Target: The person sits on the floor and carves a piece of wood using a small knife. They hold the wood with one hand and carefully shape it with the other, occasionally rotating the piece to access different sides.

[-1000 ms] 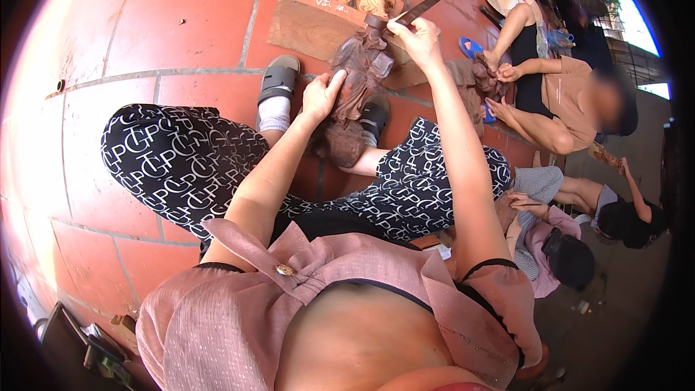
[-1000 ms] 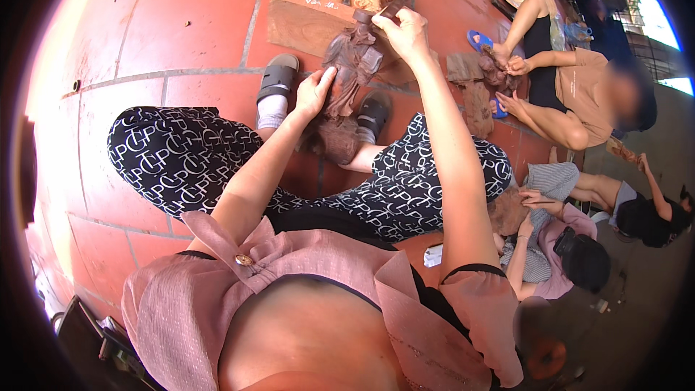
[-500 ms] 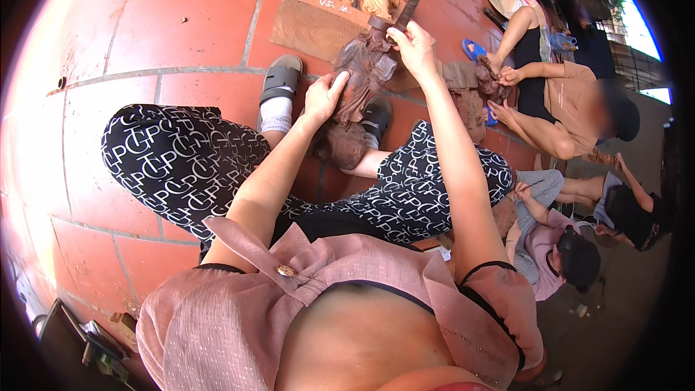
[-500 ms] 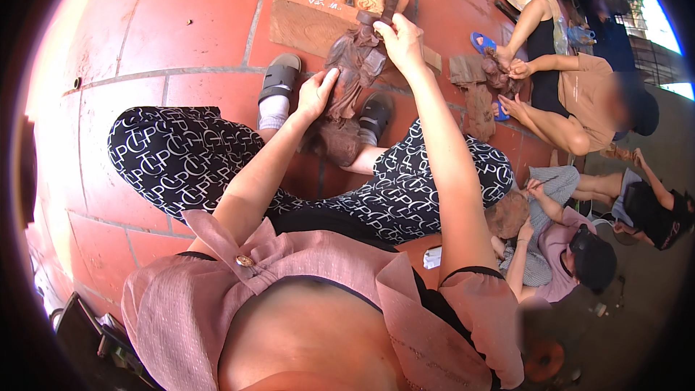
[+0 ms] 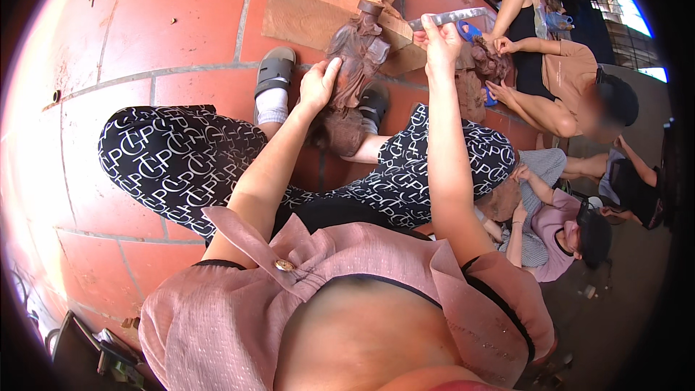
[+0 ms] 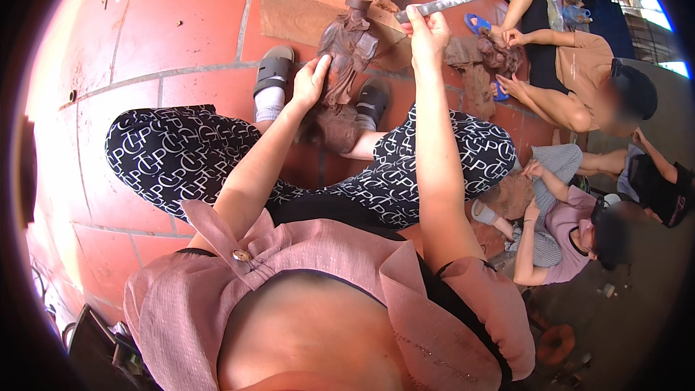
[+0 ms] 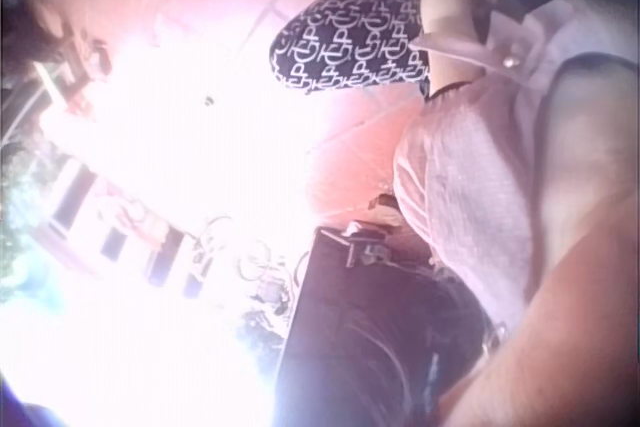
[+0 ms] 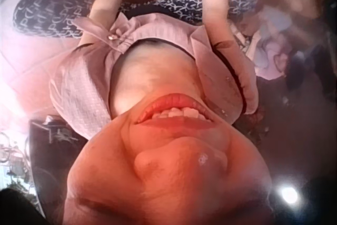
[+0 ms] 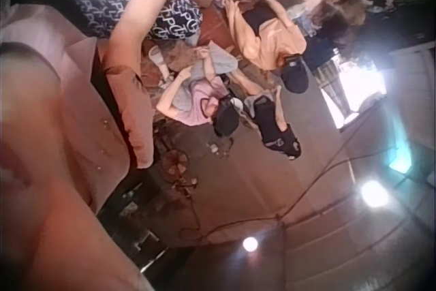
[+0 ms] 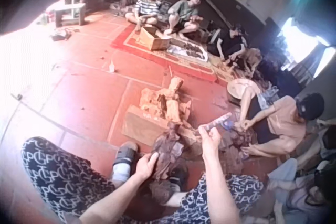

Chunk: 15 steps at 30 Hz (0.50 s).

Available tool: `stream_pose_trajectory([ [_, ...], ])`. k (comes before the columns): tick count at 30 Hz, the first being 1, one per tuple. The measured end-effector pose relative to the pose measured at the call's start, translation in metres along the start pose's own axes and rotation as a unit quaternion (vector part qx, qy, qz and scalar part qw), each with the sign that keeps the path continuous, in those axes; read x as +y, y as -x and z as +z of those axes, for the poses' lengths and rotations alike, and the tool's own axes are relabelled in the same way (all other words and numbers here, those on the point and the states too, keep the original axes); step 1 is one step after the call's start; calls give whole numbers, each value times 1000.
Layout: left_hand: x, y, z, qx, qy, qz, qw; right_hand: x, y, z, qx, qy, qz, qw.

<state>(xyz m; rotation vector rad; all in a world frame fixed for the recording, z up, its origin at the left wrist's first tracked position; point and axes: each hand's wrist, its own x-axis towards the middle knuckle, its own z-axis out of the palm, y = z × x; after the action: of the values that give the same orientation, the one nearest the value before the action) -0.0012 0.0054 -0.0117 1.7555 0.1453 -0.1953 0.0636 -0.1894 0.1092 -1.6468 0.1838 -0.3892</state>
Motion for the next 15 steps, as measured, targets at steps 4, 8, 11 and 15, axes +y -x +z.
stream_pose_trajectory([
  [4, -2, 0, 1, 7, -31, 4, 999, 6, 29, -5, 3, -63, 57, 996],
  [8, -16, 1, 8, 45, -44, 26, 998, -1, 45, -12, 4, -109, 58, 992],
  [11, -14, 2, 5, 25, -73, 29, 997, -14, 51, -21, 32, -121, 68, 990],
  [15, -12, 6, -2, 12, -132, 42, 990, -29, 55, -23, 56, -146, 63, 986],
])
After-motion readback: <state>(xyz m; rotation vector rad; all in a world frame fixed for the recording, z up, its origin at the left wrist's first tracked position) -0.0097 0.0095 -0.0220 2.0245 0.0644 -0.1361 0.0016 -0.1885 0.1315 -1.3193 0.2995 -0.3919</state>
